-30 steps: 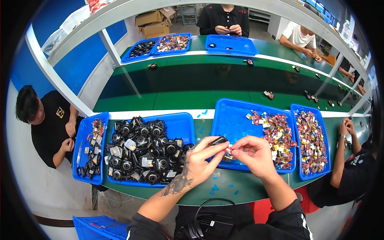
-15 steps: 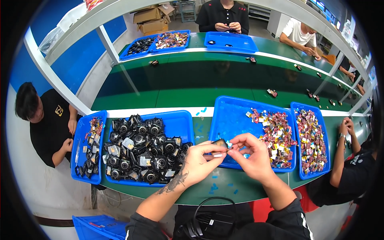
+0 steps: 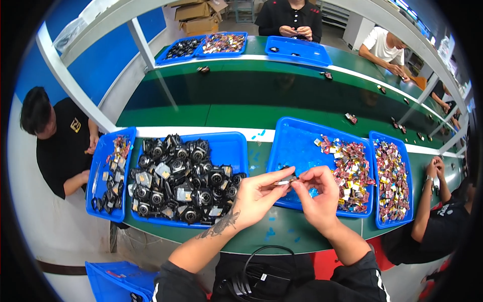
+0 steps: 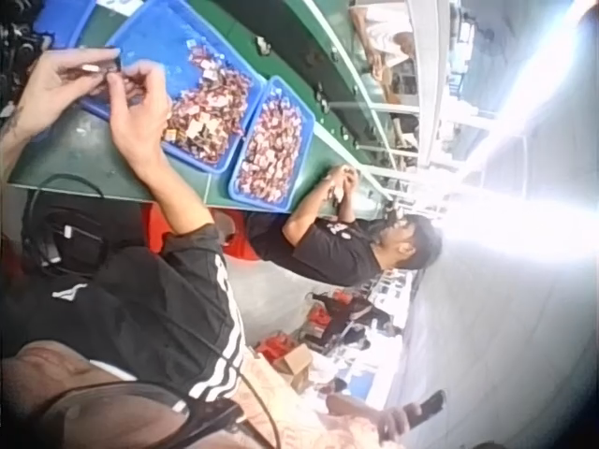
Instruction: Assembling small electronic components on an assembly line.
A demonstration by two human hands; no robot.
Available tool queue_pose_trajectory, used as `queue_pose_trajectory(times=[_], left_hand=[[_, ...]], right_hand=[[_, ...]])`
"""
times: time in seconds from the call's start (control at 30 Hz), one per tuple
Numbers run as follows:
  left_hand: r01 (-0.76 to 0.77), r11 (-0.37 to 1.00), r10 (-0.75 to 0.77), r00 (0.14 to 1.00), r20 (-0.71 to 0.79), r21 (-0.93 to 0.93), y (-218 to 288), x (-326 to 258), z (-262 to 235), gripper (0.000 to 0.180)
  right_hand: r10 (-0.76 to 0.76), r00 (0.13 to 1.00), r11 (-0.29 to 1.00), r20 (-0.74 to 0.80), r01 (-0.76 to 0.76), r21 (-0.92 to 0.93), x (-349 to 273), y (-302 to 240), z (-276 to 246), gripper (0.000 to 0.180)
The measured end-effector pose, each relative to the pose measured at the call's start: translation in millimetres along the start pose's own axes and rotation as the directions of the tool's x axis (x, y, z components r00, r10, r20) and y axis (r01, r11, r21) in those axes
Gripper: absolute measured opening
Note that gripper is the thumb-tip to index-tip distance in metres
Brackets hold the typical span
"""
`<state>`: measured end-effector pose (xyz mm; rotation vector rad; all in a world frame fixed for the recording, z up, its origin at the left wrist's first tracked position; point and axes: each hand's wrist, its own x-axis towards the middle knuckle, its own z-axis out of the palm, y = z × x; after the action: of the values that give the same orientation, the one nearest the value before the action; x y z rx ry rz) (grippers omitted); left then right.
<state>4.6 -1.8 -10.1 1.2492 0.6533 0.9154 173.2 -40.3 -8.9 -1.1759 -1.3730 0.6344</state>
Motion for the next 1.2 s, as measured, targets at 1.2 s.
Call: queue_pose_trajectory(times=[1.2], left_hand=[[-0.197,0.401,0.612,0.784,-0.101,0.895,22.8,6.3,-40.4,0.019]], right_hand=[[0.271,0.757,0.883,0.595,-0.442,0.161,100.2,1.0,44.7,0.023]])
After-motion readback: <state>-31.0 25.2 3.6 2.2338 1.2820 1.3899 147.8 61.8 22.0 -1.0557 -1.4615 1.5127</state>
